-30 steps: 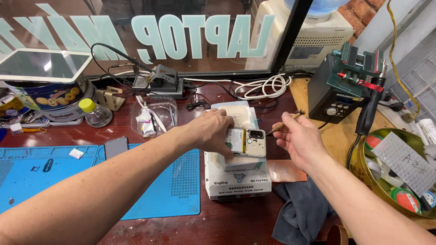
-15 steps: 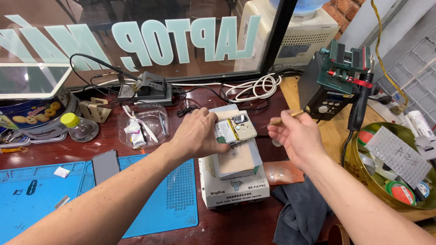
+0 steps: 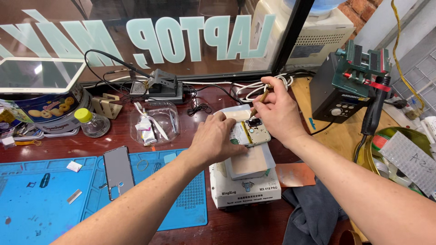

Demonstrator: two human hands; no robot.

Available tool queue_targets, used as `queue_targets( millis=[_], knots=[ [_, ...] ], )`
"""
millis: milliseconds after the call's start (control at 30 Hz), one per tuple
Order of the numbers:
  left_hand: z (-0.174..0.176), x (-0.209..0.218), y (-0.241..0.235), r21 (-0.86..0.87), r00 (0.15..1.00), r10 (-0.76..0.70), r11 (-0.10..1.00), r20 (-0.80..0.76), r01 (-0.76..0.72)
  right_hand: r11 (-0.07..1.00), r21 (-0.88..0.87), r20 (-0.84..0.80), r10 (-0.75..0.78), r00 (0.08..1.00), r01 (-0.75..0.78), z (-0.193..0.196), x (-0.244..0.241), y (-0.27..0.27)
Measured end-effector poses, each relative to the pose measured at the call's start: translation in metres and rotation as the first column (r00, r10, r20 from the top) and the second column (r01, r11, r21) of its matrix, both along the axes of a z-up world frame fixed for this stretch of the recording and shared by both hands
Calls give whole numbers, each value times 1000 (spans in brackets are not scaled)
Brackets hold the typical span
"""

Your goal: The person removes the back cover of a light blue smartphone using an orange plastic pry tool, then uses a small screwdriver to unscrew internal components near the camera module. The back cover is set aside, and the internal chassis is manipulated on the workbench.

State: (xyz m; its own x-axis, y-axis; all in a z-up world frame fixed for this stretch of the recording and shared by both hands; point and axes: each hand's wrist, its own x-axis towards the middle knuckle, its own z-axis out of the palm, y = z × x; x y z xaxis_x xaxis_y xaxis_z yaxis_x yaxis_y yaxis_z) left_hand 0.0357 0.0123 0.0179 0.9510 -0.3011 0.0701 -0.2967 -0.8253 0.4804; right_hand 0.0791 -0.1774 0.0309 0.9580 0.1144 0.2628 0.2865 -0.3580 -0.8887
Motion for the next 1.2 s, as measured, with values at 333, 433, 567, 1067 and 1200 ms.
queue_targets(
  millis=[333, 433, 567, 1067, 1200],
  knots=[
    [3, 1, -1, 46, 999, -2, 999, -49, 5, 998, -23, -7, -57, 998, 57, -10, 6, 1],
    [3, 1, -2, 36, 999, -5, 999, -41, 7, 997, -40, -2, -71, 997, 71, -10, 6, 2],
    [6, 0, -1, 26, 1000, -9, 1000, -30, 10, 971, -227, 181, -31, 983, 73, -3, 1, 4],
    [-30, 38, 48, -466, 949, 230, 829, -217, -308, 558, -828, 167, 336, 927, -53, 49, 25, 17],
    [-32, 42, 66, -536, 815, 196, 666, -545, -519, 504, -843, -14, 327, 945, -187, 57, 28, 13]
  ],
)
